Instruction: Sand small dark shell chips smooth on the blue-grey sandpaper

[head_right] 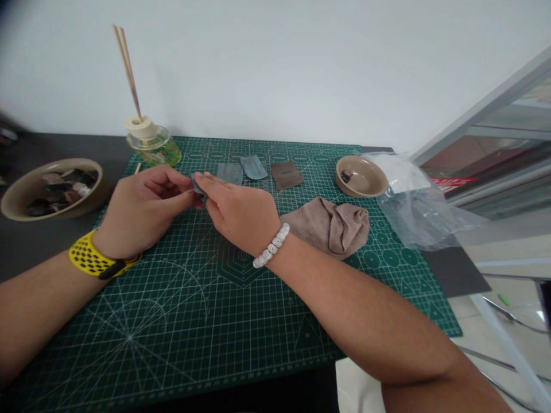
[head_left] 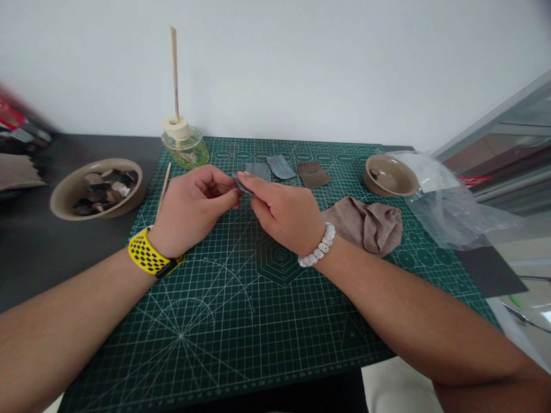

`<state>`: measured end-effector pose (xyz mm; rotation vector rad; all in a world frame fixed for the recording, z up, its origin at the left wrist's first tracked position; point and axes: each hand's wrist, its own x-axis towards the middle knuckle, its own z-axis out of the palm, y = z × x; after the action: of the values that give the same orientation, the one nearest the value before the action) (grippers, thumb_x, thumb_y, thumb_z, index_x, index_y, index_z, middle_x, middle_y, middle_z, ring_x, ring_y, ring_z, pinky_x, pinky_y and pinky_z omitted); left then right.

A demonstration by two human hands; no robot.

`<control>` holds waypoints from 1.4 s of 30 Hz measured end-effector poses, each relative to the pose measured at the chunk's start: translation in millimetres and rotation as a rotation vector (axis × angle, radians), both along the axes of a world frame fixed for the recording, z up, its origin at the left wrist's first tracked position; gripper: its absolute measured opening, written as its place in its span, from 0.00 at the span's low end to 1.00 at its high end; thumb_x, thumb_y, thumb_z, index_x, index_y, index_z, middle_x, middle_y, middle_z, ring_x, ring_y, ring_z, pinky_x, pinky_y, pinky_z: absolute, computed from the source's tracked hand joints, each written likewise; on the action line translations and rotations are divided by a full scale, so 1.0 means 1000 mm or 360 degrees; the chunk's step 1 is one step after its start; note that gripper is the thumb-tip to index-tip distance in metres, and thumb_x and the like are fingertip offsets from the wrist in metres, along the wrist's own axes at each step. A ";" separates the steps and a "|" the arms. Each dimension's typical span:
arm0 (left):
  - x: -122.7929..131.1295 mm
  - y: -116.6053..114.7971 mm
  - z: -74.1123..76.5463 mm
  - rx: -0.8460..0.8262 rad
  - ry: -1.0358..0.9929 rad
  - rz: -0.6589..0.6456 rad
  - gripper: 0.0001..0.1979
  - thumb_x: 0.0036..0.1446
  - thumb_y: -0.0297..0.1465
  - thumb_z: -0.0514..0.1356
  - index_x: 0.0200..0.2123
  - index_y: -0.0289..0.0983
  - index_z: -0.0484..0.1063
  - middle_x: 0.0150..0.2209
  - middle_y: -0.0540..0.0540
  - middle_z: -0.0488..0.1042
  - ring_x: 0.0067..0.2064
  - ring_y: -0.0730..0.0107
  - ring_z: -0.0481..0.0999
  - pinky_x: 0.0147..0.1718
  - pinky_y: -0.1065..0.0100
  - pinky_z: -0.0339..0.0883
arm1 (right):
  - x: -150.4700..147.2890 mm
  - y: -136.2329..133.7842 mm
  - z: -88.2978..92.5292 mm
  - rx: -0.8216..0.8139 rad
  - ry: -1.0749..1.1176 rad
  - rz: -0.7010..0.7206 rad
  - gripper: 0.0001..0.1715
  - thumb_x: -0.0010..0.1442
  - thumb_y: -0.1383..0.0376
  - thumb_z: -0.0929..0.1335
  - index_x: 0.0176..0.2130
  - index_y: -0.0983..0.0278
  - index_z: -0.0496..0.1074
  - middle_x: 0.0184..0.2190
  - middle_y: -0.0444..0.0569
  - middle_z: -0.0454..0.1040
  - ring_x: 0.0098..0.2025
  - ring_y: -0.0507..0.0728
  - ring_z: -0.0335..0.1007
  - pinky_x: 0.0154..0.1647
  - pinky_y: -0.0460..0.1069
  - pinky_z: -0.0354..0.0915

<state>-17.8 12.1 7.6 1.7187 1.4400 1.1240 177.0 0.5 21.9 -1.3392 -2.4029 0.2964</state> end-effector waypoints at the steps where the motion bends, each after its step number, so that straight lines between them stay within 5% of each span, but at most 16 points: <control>1: 0.000 0.000 0.000 0.0006 0.0026 -0.0008 0.05 0.53 0.36 0.68 0.31 0.42 0.77 0.30 0.48 0.83 0.32 0.64 0.79 0.32 0.62 0.73 | 0.000 0.000 0.000 0.0000 -0.0004 0.0015 0.35 0.77 0.75 0.62 0.77 0.58 0.71 0.74 0.48 0.74 0.71 0.58 0.79 0.68 0.52 0.77; 26: 0.004 0.000 0.000 -0.0087 -0.0281 -0.0099 0.07 0.57 0.34 0.70 0.34 0.43 0.75 0.30 0.49 0.85 0.34 0.60 0.86 0.37 0.59 0.79 | 0.001 0.003 -0.001 -0.0024 -0.0052 -0.0040 0.35 0.77 0.74 0.63 0.77 0.60 0.70 0.71 0.51 0.77 0.66 0.60 0.84 0.62 0.53 0.80; 35: -0.001 0.004 -0.002 -0.0057 -0.0110 -0.0239 0.07 0.55 0.28 0.66 0.30 0.44 0.71 0.26 0.54 0.77 0.29 0.66 0.75 0.31 0.63 0.69 | 0.000 0.002 -0.001 -0.0068 -0.0020 0.0055 0.35 0.77 0.75 0.62 0.77 0.60 0.70 0.74 0.50 0.74 0.71 0.59 0.80 0.69 0.54 0.77; 42: 0.002 0.003 -0.005 -0.0145 -0.0414 -0.0232 0.09 0.54 0.27 0.69 0.30 0.44 0.72 0.26 0.54 0.78 0.29 0.67 0.78 0.33 0.63 0.72 | 0.000 0.002 0.002 -0.0045 -0.0004 0.0034 0.35 0.77 0.74 0.62 0.77 0.60 0.70 0.74 0.49 0.74 0.70 0.57 0.80 0.68 0.51 0.76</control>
<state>-15.9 15.0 2.2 1.5247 1.1694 1.1373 177.3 2.1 23.5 -1.3275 -2.4252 0.3360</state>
